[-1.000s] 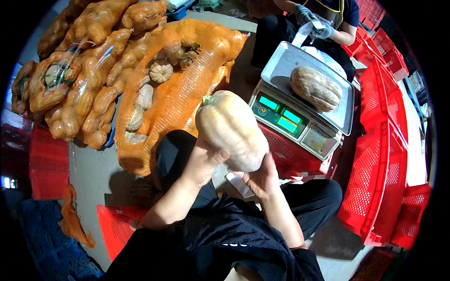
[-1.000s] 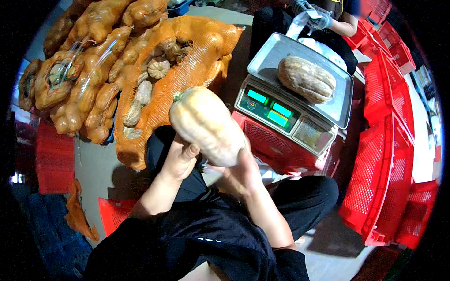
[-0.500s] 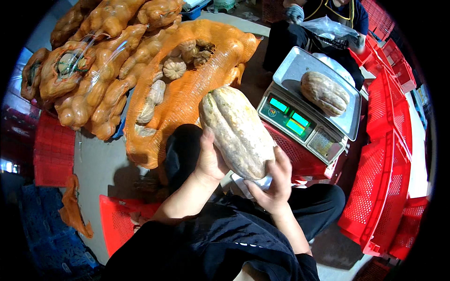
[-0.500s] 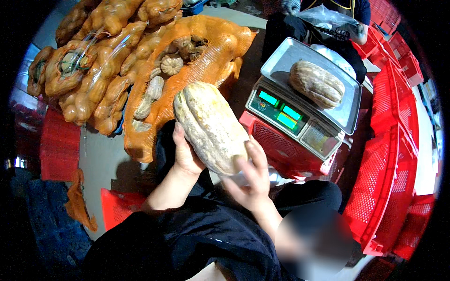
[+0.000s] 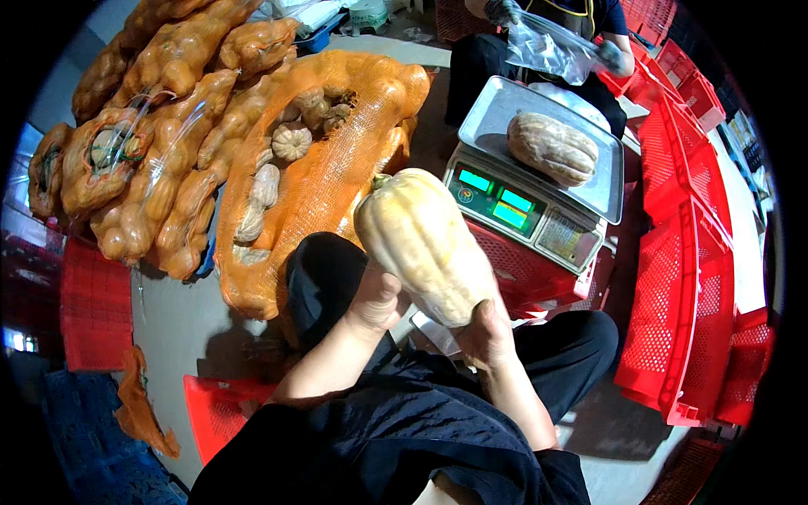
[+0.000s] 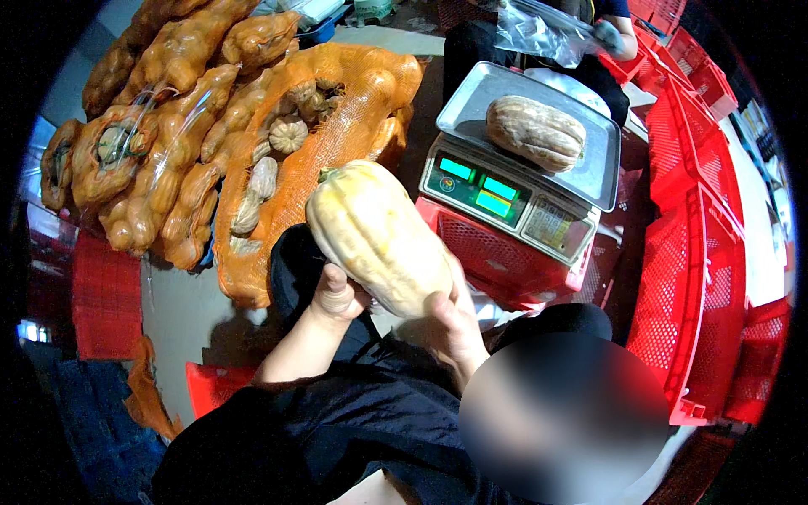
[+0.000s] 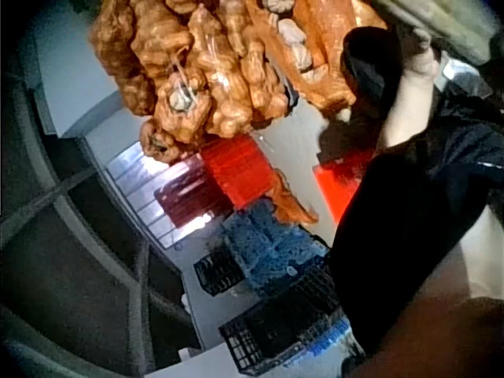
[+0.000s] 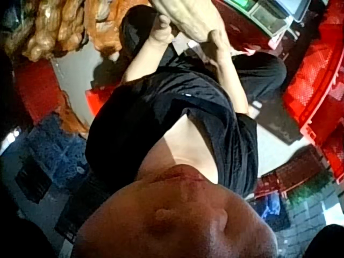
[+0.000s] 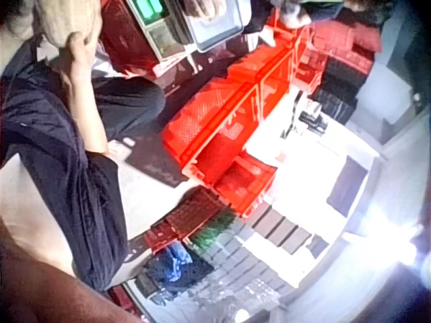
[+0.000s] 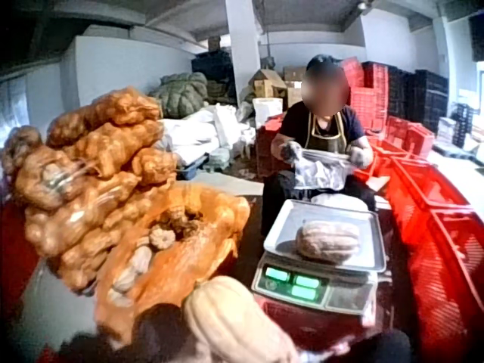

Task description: The person sits on the floor and repeatedly picks up large, oblong vegetables from an orange mesh bag. They place each vegetable onto a digital scale to weigh it, then remove it and place it into a red plastic crate. A coworker is visible in the background performing similar packing tasks.

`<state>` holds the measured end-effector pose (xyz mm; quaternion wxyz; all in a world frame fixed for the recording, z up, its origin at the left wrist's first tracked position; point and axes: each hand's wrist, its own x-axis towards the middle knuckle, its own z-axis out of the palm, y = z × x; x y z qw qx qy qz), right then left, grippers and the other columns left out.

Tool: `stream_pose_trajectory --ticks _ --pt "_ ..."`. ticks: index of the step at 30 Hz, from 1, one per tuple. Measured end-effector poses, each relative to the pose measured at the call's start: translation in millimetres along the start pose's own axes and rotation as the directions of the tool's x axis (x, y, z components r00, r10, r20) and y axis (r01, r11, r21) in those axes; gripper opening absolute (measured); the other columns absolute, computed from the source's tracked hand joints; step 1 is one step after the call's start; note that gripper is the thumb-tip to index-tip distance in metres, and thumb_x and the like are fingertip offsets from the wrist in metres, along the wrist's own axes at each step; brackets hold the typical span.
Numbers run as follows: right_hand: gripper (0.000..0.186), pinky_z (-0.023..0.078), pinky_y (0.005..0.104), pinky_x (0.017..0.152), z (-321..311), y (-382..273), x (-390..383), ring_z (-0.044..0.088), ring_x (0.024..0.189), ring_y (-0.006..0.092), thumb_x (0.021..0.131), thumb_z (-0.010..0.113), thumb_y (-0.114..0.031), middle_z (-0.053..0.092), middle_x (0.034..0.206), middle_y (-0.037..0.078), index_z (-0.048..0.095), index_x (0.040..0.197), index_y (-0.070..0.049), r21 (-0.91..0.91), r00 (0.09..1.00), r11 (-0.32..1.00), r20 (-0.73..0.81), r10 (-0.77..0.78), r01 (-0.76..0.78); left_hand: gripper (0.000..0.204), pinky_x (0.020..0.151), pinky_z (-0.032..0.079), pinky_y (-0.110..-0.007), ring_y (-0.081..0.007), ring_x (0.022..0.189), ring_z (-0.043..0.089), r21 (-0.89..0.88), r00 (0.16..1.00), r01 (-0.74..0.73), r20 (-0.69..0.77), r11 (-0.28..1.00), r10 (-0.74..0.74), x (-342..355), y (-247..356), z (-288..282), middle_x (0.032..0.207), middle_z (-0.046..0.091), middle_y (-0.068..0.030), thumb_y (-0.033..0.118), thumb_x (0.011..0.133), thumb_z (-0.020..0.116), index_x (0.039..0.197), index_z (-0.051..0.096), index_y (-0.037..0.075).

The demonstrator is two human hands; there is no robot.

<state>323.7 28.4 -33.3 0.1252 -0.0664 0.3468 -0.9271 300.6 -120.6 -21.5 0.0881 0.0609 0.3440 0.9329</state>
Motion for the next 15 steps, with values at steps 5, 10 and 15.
stream_pose_trajectory --ticks 5,10,15 --pt "0.108 0.033 0.04 0.105 8.8 -17.2 -9.7 0.04 0.125 0.026 0.055 0.088 -0.03 0.04 0.135 0.016 0.025 0.138 -0.002 -0.27 0.976 0.949 -0.098 -0.194 0.161 0.105 0.103 0.039 -0.039 -0.0212 0.12 0.045 0.029 0.996 -0.048 -0.073 0.998 0.05 -9.4 2.8 26.8 0.129 0.046 -0.004 0.039 0.055 0.088 0.138 0.029 0.011" --pt "0.11 0.034 0.0394 0.104 8.5 -15.3 -13.2 0.043 0.123 0.0262 0.049 0.091 -0.021 0.041 0.131 0.017 0.027 0.136 -0.001 -0.441 0.928 0.84 -0.041 -0.37 0.316 0.099 0.102 0.04 -0.04 -0.0232 0.12 0.045 -0.024 0.999 -0.027 -0.018 0.999 0.026 -11.1 1.3 28.5 0.129 0.044 -0.0075 0.041 0.064 0.083 0.138 0.027 0.009" --pt "0.11 0.035 0.0398 0.103 6.9 -17.1 -17.0 0.044 0.122 0.027 0.051 0.091 -0.022 0.041 0.132 0.017 0.026 0.137 -0.003 -0.506 0.926 0.801 -0.009 -0.378 0.321 0.099 0.102 0.039 -0.041 -0.0236 0.121 0.044 0.005 1.0 -0.014 -0.01 1.0 0.014 -11.5 -2.2 27.9 0.13 0.043 -0.008 0.05 0.067 0.078 0.139 0.025 0.009"
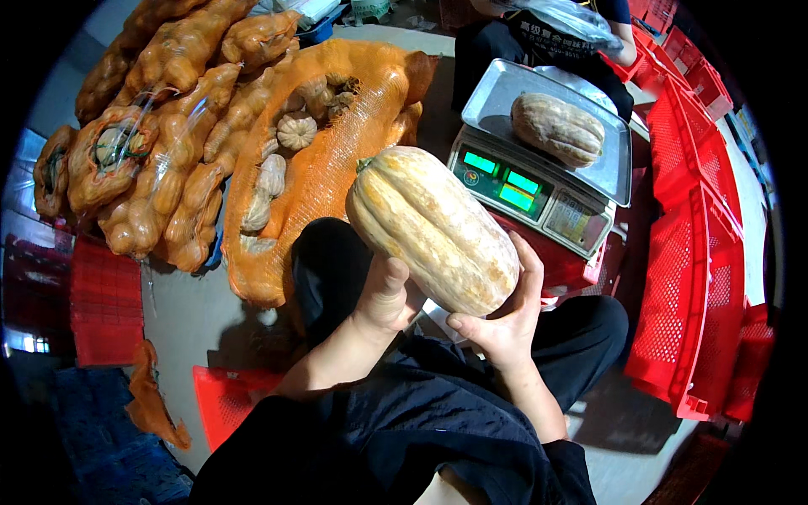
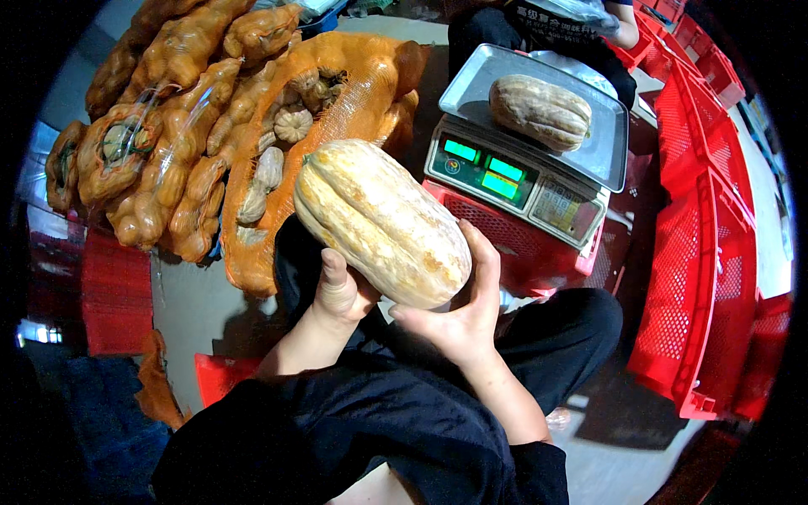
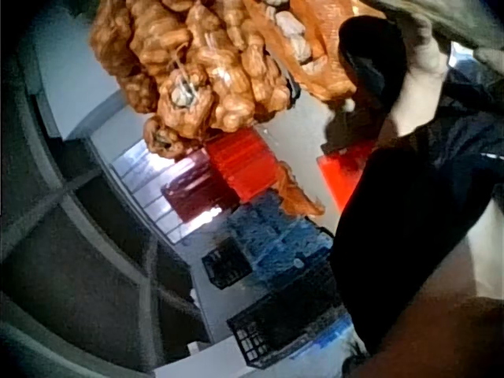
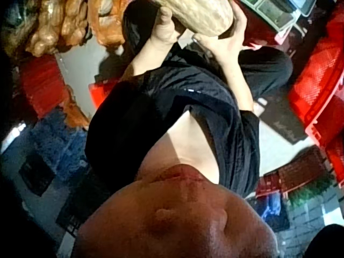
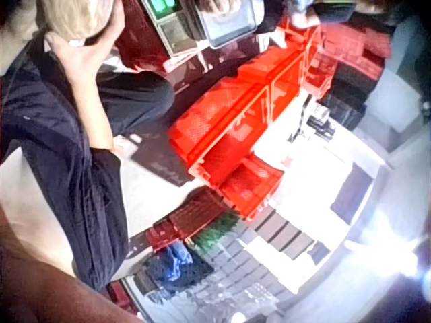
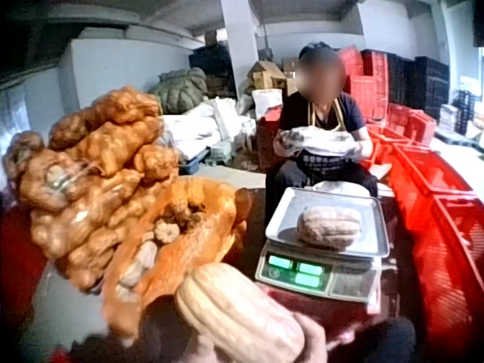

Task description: The person sits on the floor and repeatedly picks up large, oblong vegetables from an orange mesh bag. They place each vegetable onto a digital scale to weigh it, then remove it and place it into a red plastic crate. A coworker is visible in the background performing similar packing tasks.

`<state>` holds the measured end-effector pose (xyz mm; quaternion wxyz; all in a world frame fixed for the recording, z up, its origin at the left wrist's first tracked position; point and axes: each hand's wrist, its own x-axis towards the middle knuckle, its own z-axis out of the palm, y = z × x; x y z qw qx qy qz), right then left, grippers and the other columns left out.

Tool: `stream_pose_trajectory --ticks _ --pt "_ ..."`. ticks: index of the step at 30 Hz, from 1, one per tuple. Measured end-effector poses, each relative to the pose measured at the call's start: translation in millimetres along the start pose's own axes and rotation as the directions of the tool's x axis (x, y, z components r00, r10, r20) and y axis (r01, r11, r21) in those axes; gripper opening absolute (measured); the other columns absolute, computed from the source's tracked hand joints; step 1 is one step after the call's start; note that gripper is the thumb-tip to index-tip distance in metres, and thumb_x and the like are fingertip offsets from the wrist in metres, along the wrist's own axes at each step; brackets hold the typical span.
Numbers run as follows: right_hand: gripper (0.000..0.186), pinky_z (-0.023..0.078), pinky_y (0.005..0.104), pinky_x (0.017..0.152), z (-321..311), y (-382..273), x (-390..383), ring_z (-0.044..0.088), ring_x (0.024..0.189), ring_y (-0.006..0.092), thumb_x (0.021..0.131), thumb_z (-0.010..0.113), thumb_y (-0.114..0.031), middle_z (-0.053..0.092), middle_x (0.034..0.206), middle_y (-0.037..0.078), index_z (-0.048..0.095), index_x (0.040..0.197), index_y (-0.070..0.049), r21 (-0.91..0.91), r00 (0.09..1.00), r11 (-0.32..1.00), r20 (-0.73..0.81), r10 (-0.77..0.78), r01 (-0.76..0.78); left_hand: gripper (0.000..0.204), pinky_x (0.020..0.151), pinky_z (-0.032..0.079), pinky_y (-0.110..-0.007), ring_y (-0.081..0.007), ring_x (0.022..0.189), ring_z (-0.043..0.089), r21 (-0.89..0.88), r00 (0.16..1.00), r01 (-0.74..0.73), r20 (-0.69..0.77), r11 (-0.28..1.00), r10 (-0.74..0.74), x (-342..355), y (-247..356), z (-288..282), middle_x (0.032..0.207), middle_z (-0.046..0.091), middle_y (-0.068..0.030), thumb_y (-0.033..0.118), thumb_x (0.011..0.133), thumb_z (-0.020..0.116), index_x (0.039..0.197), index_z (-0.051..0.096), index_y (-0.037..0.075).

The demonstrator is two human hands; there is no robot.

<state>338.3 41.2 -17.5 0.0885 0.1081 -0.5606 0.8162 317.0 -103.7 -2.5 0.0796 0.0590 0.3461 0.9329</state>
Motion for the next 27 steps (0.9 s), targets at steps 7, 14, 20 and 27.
stream_pose_trajectory --ticks 7,14,20,27 --pt "0.044 0.042 0.0513 0.095 -1.1 9.1 8.6 0.046 0.115 0.0414 0.06 0.075 -0.01 0.051 0.122 0.014 0.067 0.103 -0.016 -0.626 0.723 0.431 0.337 -0.603 0.651 0.088 0.103 0.038 -0.045 -0.0279 0.123 0.044 -0.048 0.973 0.149 -0.173 0.988 -0.155 10.4 -3.5 5.8 0.135 0.041 -0.0118 0.066 0.078 0.052 0.141 0.026 0.011" --pt "0.014 0.048 0.0409 0.085 -17.7 -8.2 -8.5 0.061 0.091 0.0303 0.065 0.067 -0.001 0.067 0.088 0.008 0.067 0.078 -0.005 -0.382 0.845 0.769 0.383 -0.374 0.513 0.073 0.096 0.044 -0.048 -0.0363 0.112 0.053 -0.514 0.972 0.215 0.032 0.83 -0.232 30.1 -5.1 -18.0 0.131 0.046 -0.0204 0.055 0.083 0.051 0.137 0.038 0.008" --pt "0.023 0.05 0.0285 0.076 -25.6 14.6 -20.6 0.06 0.083 0.0142 0.084 0.064 -0.005 0.061 0.092 0.009 0.055 0.105 0.0 0.045 0.896 0.901 0.134 0.423 -0.432 0.056 0.1 0.041 -0.046 -0.0345 0.113 0.053 -0.756 0.939 0.278 0.084 0.592 -0.334 43.6 -19.0 -19.8 0.131 0.045 -0.0227 0.037 0.089 0.054 0.134 0.042 0.006" --pt "0.075 0.054 0.0489 0.08 -33.4 18.0 3.9 0.06 0.098 0.0411 0.089 0.053 -0.048 0.045 0.128 0.021 0.014 0.142 -0.011 0.531 0.704 0.468 0.452 0.548 -0.706 0.094 0.102 0.039 -0.048 -0.035 0.119 0.047 -0.37 0.975 0.222 0.069 0.902 -0.212 46.7 -37.8 -38.4 0.132 0.044 -0.0214 0.068 0.074 0.056 0.14 0.031 0.006"
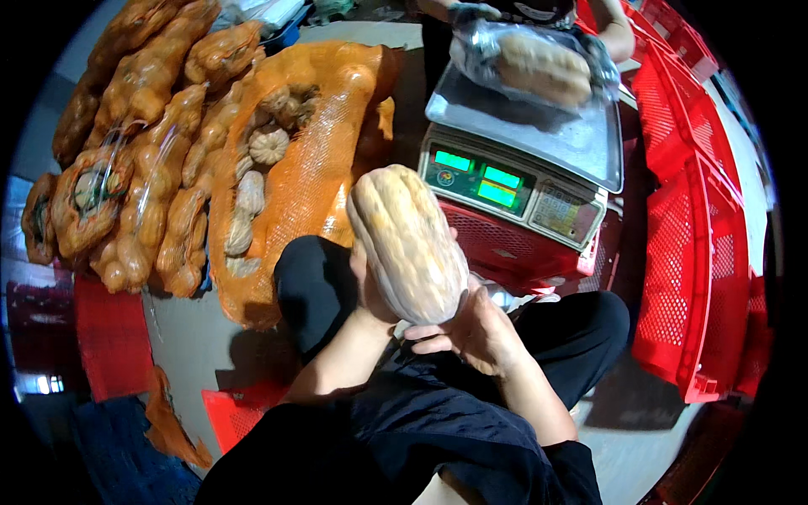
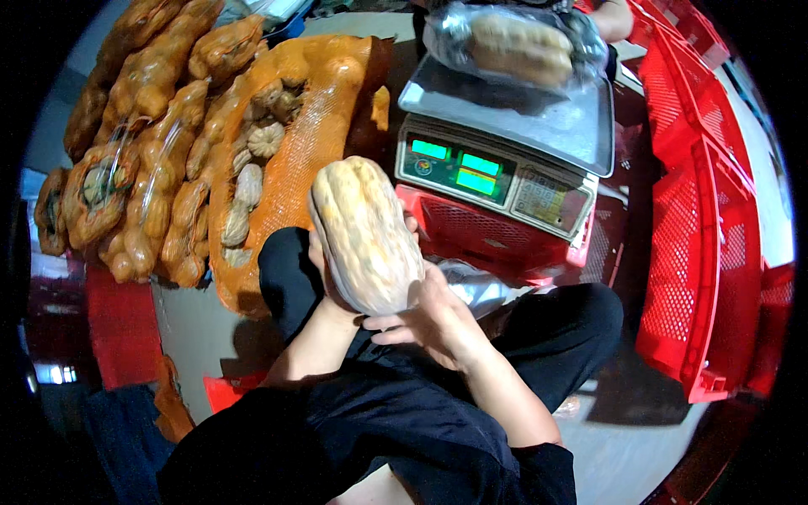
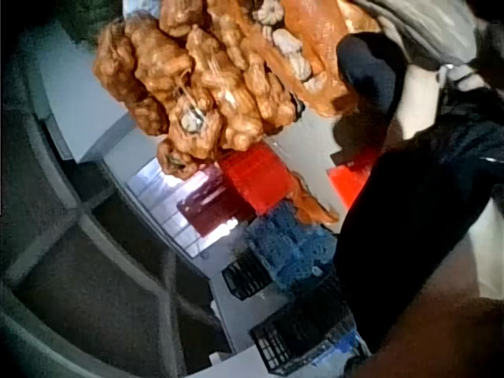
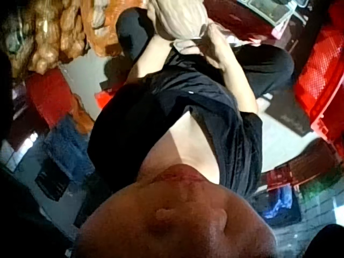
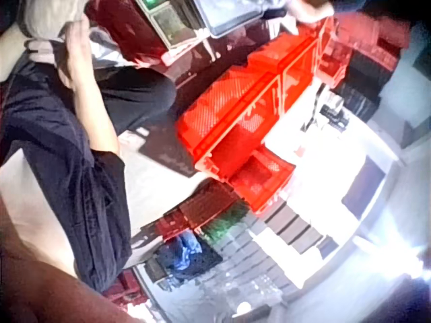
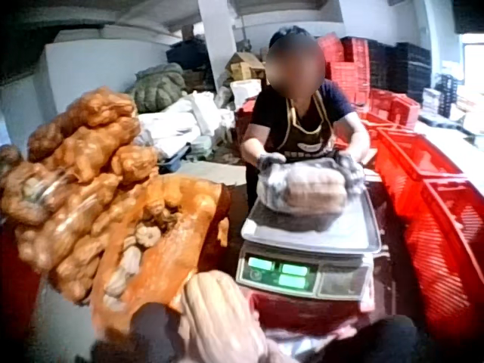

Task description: The person sits on the floor and repeatedly picks up large, oblong vegetables from an orange mesh bag. They place each vegetable onto a digital scale to weigh it, then remove it and place it into a red plastic crate. A coworker is visible in the background performing similar packing tasks.

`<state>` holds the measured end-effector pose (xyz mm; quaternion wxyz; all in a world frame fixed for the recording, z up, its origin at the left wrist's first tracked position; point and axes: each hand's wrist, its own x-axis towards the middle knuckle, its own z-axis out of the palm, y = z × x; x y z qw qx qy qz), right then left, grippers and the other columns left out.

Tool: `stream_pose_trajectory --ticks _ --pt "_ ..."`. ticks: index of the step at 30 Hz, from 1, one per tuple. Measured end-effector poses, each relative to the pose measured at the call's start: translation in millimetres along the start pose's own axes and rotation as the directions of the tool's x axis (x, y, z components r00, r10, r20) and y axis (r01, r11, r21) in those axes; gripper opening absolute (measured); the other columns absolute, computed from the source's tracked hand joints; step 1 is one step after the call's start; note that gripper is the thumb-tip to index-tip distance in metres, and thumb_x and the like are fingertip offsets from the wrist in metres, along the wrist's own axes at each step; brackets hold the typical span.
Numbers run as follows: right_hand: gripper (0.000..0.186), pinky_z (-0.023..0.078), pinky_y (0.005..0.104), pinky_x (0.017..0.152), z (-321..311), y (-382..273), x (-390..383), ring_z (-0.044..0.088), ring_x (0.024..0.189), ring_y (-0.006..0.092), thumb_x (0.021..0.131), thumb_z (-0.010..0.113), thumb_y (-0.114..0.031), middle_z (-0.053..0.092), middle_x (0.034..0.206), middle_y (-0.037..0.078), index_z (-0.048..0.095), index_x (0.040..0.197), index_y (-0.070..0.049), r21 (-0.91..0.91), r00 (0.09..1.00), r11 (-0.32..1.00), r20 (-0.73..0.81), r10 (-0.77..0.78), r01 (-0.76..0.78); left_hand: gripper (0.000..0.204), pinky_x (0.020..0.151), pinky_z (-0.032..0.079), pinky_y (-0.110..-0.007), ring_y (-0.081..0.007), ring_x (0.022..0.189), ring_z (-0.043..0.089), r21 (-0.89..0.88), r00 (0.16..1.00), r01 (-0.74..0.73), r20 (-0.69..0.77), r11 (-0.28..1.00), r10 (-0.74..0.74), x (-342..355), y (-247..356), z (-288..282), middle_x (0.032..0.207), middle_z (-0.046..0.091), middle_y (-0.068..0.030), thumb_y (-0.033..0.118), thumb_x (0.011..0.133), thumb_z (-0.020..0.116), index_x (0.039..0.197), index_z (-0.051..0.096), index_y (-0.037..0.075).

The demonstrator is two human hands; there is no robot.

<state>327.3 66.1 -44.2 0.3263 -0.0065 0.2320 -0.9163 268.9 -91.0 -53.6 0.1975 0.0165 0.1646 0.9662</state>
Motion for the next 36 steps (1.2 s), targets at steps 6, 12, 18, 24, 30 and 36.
stream_pose_trajectory --ticks 6,12,18,24,30,36 --pt "0.093 0.042 0.0442 0.097 -14.1 4.0 16.1 0.043 0.124 0.0305 0.071 0.078 -0.034 0.038 0.136 0.018 0.023 0.141 -0.01 -0.464 0.871 0.815 -0.165 -0.464 0.346 0.1 0.101 0.041 -0.041 -0.0233 0.12 0.046 0.417 0.998 -0.012 -0.045 0.909 0.034 -3.5 2.3 -3.3 0.131 0.045 -0.0069 0.048 0.062 0.082 0.138 0.03 0.009" --pt "0.082 0.041 0.0465 0.097 -23.8 -10.5 14.5 0.045 0.12 0.0407 0.056 0.082 -0.003 0.04 0.132 0.025 0.039 0.125 -0.009 -0.9 0.34 -0.299 0.403 -0.85 0.318 0.112 0.108 0.032 -0.043 -0.0237 0.128 0.038 0.387 0.979 -0.035 -0.172 0.921 0.109 7.3 -23.2 27.6 0.139 0.038 -0.0058 0.065 0.055 0.075 0.141 0.026 0.013" --pt "0.08 0.04 0.0485 0.097 -33.4 -18.8 10.9 0.045 0.12 0.0406 0.056 0.082 -0.003 0.04 0.133 0.024 0.04 0.124 -0.008 -0.849 0.299 -0.438 0.518 -0.801 0.295 0.096 0.105 0.035 -0.041 -0.0218 0.125 0.039 0.312 0.987 -0.036 -0.14 0.949 0.083 15.9 -32.5 33.4 0.133 0.04 -0.0055 0.042 0.068 0.08 0.14 0.023 0.013" --pt "0.102 0.032 0.0399 0.106 -39.7 -10.5 13.4 0.041 0.124 0.0268 0.054 0.089 -0.017 0.038 0.135 0.016 0.029 0.135 -0.002 -0.925 0.489 0.141 0.054 -0.87 0.353 0.087 0.106 0.032 -0.039 -0.0229 0.126 0.036 0.716 0.903 -0.184 -0.146 0.673 0.403 23.0 -39.8 62.0 0.134 0.034 -0.0128 0.006 0.078 0.07 0.141 0.01 0.007" --pt "0.105 0.036 0.0398 0.102 -26.7 -18.6 16.4 0.045 0.12 0.0253 0.051 0.09 -0.02 0.044 0.13 0.014 0.029 0.135 -0.003 -0.806 0.58 0.458 -0.18 -0.794 0.376 0.092 0.106 0.031 -0.041 -0.0243 0.127 0.035 0.865 0.877 -0.25 0.012 0.434 0.481 20.4 -49.0 65.7 0.14 0.026 -0.0159 -0.004 0.079 0.063 0.142 -0.003 0.008" --pt "0.104 0.035 0.0405 0.103 -32.8 -23.0 18.0 0.044 0.12 0.026 0.052 0.09 -0.02 0.043 0.131 0.015 0.029 0.135 -0.003 -0.826 0.534 0.374 -0.107 -0.839 0.423 0.089 0.106 0.031 -0.041 -0.0246 0.127 0.035 0.847 0.88 -0.251 -0.001 0.468 0.474 25.2 -53.0 65.5 0.139 0.029 -0.0156 -0.003 0.079 0.064 0.142 0.001 0.009"
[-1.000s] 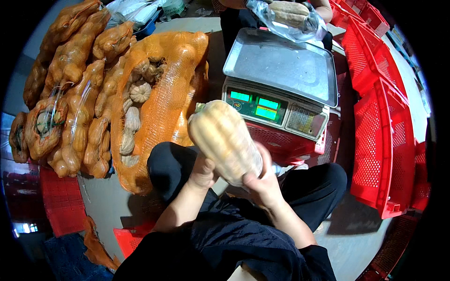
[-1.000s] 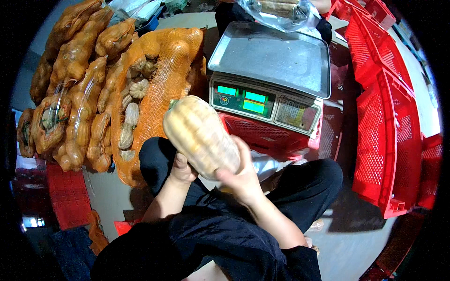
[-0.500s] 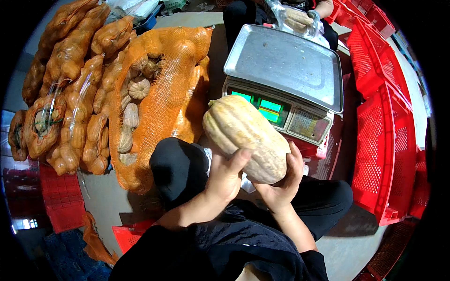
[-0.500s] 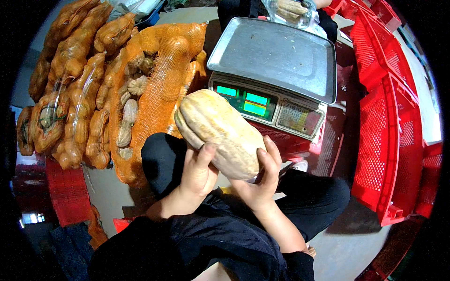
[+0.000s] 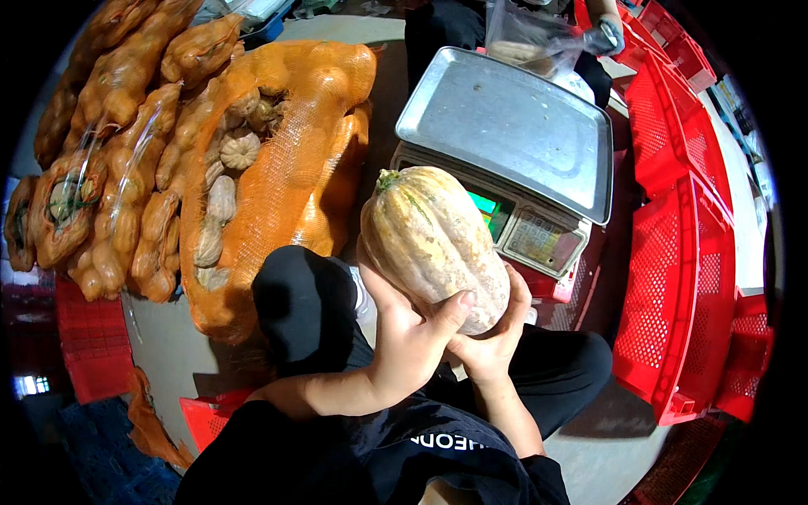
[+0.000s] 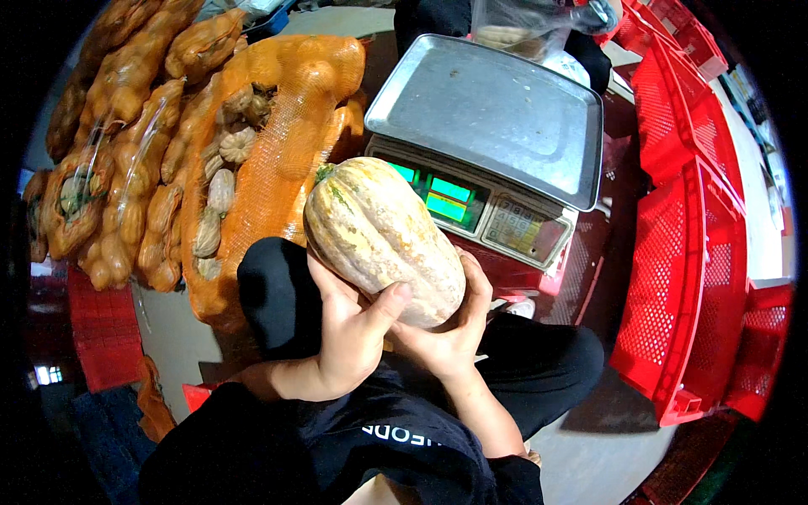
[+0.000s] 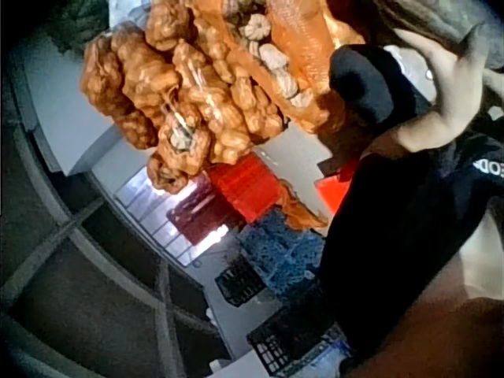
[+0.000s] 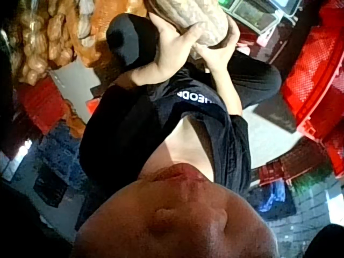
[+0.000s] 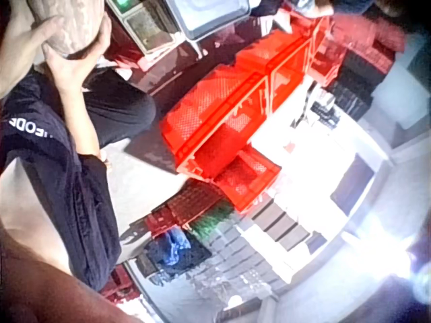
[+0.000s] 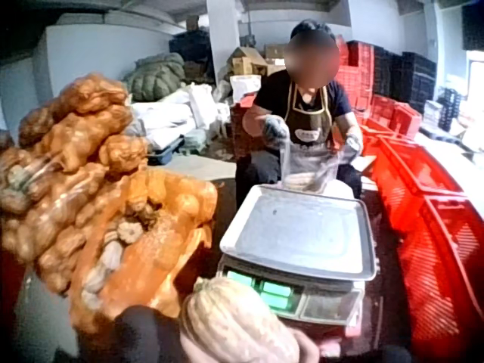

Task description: The person sits on the floor and repeatedly picks up large, oblong vegetables from an orange mesh bag. They place each vegetable onto a digital scale to weigh it, then remove it and place it into a red plastic crate. A coworker is visible in the background performing similar packing tasks.

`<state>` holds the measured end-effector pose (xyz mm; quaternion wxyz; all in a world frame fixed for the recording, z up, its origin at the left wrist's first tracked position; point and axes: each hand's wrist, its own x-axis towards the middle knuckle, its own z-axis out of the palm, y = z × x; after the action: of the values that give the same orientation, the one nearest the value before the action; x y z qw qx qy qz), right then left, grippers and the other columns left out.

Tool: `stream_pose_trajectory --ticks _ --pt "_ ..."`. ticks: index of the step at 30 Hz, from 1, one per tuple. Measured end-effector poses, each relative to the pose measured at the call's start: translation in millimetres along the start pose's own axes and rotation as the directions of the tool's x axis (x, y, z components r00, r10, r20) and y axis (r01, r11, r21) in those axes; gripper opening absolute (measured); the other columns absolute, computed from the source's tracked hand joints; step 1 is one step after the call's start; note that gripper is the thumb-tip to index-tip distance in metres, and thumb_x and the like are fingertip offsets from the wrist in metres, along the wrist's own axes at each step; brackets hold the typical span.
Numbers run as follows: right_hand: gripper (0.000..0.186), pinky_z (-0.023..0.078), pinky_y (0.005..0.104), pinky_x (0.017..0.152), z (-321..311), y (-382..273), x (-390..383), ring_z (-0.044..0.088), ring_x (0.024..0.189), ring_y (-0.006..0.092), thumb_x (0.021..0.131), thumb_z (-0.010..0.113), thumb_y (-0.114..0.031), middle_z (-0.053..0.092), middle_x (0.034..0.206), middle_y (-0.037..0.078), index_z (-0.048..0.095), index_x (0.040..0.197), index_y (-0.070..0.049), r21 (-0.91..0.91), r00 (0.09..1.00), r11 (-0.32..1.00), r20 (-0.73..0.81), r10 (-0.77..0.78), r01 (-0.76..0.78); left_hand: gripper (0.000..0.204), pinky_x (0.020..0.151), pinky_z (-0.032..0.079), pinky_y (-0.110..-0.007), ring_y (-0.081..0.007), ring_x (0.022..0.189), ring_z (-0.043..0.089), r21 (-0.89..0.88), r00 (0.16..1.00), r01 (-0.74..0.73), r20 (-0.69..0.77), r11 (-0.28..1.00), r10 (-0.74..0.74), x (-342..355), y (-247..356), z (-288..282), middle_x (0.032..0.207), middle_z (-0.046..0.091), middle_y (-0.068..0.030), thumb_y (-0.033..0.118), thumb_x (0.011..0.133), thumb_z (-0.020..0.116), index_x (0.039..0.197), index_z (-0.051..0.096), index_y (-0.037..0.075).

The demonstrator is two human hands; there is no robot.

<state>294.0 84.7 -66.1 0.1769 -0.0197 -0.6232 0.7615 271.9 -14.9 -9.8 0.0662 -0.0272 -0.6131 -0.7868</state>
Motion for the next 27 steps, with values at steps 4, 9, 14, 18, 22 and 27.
stream_pose_trajectory --ticks 4,9,14,18,22,27 --pt "0.104 0.035 0.0405 0.103 -3.7 1.0 4.2 0.044 0.12 0.0263 0.052 0.09 -0.02 0.043 0.131 0.016 0.029 0.135 -0.003 -0.031 0.999 0.999 -0.001 -0.035 0.035 0.086 0.106 0.031 -0.042 -0.0243 0.127 0.036 -0.037 0.999 0.031 0.009 0.999 -0.03 2.4 -4.8 1.0 0.138 0.031 -0.0153 -0.001 0.079 0.064 0.141 0.005 0.008" --pt "0.103 0.035 0.0409 0.103 -7.8 -1.0 4.9 0.044 0.121 0.0266 0.053 0.09 -0.02 0.042 0.131 0.016 0.029 0.134 -0.003 -0.046 0.999 0.998 -0.023 -0.039 0.037 0.095 0.108 0.028 -0.042 -0.0264 0.132 0.026 -0.029 0.996 0.064 0.068 0.998 -0.062 5.6 -6.2 4.0 0.14 0.02 -0.0173 0.005 0.079 0.067 0.141 -0.005 0.006" --pt "0.1 0.035 0.0427 0.103 -21.1 9.0 7.9 0.041 0.123 0.029 0.054 0.089 -0.02 0.038 0.134 0.018 0.03 0.134 -0.005 -0.203 0.969 0.948 0.015 -0.247 0.245 0.093 0.108 0.029 -0.041 -0.0261 0.13 0.03 -0.159 0.989 0.139 0.08 0.977 -0.128 7.2 -7.9 10.4 0.138 0.022 -0.017 0.004 0.08 0.066 0.141 -0.004 0.006" --pt "0.096 0.035 0.0443 0.103 -22.1 -1.1 11.4 0.039 0.125 0.0326 0.056 0.088 -0.016 0.033 0.135 0.02 0.03 0.132 -0.008 -0.357 0.884 0.816 0.073 -0.462 0.455 0.084 0.107 0.032 -0.041 -0.0232 0.127 0.037 -0.344 0.959 0.278 0.148 0.897 -0.241 9.2 -10.9 6.8 0.137 0.034 -0.011 0.016 0.082 0.069 0.143 0.012 0.008" --pt "0.093 0.039 0.045 0.1 -22.1 -8.0 11.1 0.041 0.123 0.0338 0.058 0.087 -0.013 0.03 0.134 0.02 0.029 0.13 -0.011 -0.419 0.825 0.732 0.08 -0.559 0.537 0.082 0.106 0.033 -0.04 -0.0219 0.125 0.04 -0.502 0.921 0.383 0.267 0.775 -0.282 10.3 -13.5 7.2 0.135 0.039 -0.0071 0.039 0.081 0.069 0.141 0.023 0.009" --pt "0.078 0.044 0.0489 0.093 -28.0 -15.0 11.3 0.048 0.113 0.0411 0.057 0.086 -0.011 0.04 0.127 0.015 0.04 0.12 -0.012 -0.479 0.744 0.613 0.141 -0.653 0.629 0.087 0.104 0.036 -0.041 -0.0233 0.124 0.043 -0.56 0.885 0.46 0.35 0.689 -0.307 21.1 -15.0 4.6 0.136 0.042 -0.0105 0.065 0.079 0.056 0.14 0.028 0.009"
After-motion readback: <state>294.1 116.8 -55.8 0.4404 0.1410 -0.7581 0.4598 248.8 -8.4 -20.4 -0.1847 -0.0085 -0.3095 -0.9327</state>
